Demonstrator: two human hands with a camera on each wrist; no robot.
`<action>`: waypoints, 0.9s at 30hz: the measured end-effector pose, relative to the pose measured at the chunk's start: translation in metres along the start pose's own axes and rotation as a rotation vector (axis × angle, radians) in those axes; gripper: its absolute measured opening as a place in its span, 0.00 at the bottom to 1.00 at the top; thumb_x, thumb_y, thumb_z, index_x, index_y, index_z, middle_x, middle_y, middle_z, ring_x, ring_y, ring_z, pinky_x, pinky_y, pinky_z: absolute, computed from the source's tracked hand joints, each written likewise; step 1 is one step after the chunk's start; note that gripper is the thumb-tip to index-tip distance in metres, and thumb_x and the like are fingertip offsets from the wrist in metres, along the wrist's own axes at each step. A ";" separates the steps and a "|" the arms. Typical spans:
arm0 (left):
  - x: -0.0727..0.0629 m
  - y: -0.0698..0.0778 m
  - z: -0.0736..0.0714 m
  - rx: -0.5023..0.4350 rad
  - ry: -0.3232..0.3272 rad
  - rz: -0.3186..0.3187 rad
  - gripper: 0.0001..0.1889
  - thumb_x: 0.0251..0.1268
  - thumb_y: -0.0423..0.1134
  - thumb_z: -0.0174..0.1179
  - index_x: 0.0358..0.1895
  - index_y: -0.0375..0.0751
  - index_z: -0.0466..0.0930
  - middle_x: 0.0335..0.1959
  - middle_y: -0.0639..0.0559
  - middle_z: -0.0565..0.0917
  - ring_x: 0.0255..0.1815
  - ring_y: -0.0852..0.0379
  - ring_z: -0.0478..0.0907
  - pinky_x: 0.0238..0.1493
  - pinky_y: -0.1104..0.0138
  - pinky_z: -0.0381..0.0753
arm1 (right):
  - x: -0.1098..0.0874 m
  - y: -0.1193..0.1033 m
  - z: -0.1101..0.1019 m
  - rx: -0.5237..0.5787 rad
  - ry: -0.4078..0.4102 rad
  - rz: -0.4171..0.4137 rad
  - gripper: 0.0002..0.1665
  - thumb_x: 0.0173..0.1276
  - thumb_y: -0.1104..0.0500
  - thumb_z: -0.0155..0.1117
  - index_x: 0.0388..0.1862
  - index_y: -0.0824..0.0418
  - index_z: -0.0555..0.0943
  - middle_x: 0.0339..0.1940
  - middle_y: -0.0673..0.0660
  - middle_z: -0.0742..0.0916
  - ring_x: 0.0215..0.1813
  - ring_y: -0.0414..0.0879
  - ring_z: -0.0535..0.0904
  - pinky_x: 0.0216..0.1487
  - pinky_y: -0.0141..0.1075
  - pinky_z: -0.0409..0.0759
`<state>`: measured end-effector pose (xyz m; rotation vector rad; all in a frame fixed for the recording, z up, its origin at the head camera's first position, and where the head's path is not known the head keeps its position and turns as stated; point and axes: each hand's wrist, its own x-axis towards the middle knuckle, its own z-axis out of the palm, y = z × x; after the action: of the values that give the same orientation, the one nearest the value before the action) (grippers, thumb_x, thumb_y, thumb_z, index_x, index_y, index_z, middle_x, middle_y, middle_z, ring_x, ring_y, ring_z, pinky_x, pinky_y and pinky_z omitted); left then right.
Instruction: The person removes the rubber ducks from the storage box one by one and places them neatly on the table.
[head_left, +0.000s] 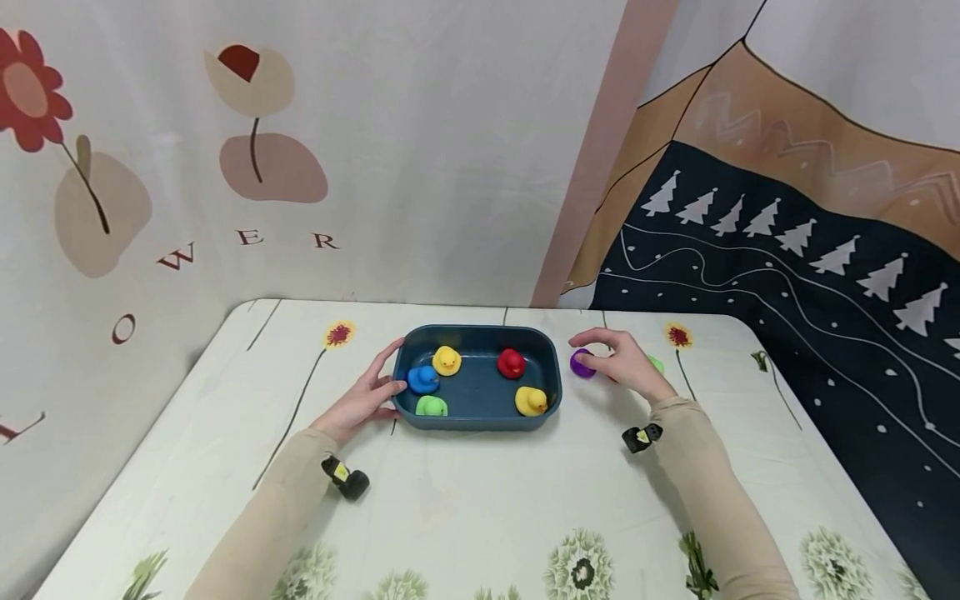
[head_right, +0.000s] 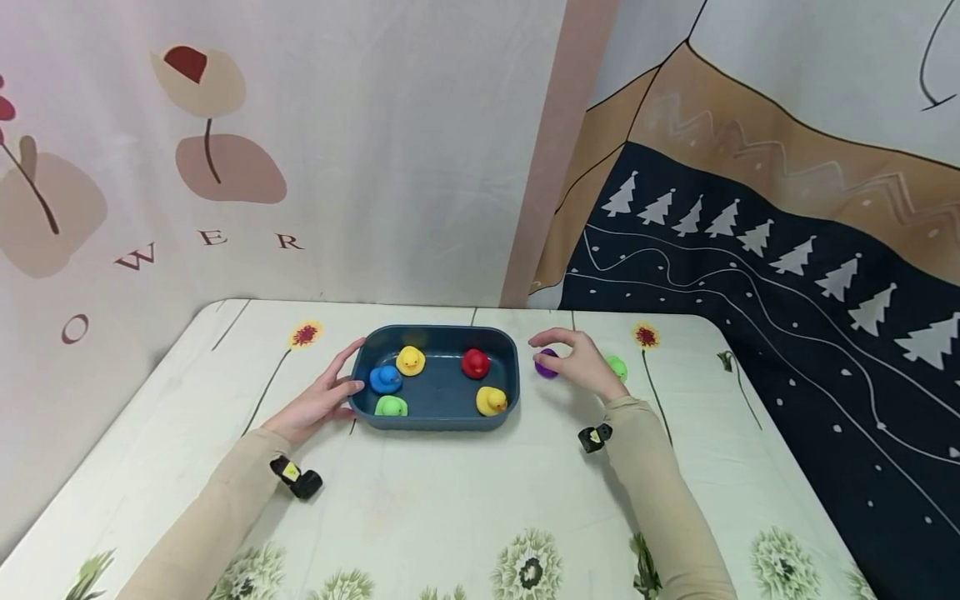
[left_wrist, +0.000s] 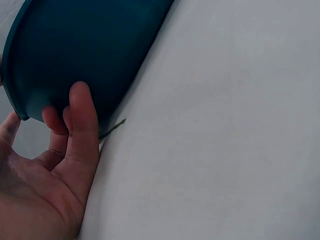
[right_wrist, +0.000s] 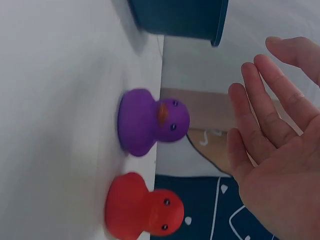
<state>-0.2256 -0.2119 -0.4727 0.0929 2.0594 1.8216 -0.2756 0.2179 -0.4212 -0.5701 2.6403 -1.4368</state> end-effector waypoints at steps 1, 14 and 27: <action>0.000 0.000 0.000 0.000 0.000 -0.001 0.37 0.73 0.42 0.52 0.76 0.75 0.42 0.74 0.32 0.48 0.63 0.35 0.66 0.52 0.51 0.77 | 0.000 -0.001 0.001 0.003 -0.003 -0.008 0.17 0.64 0.61 0.67 0.51 0.65 0.83 0.52 0.59 0.84 0.61 0.55 0.71 0.64 0.60 0.58; 0.002 -0.002 0.000 -0.007 0.000 0.002 0.37 0.73 0.41 0.51 0.76 0.73 0.43 0.74 0.32 0.49 0.62 0.35 0.66 0.52 0.51 0.77 | -0.007 -0.015 0.020 0.085 -0.075 -0.045 0.17 0.65 0.61 0.66 0.52 0.63 0.82 0.52 0.59 0.83 0.56 0.61 0.73 0.59 0.59 0.66; 0.002 -0.002 0.000 -0.007 0.005 -0.003 0.37 0.74 0.40 0.51 0.76 0.74 0.42 0.74 0.31 0.49 0.62 0.34 0.66 0.52 0.51 0.77 | -0.009 -0.019 0.039 0.094 -0.144 -0.104 0.16 0.64 0.60 0.68 0.50 0.63 0.83 0.51 0.55 0.84 0.61 0.56 0.71 0.65 0.61 0.59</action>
<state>-0.2268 -0.2118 -0.4747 0.0834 2.0547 1.8289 -0.2521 0.1806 -0.4282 -0.7799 2.4520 -1.4779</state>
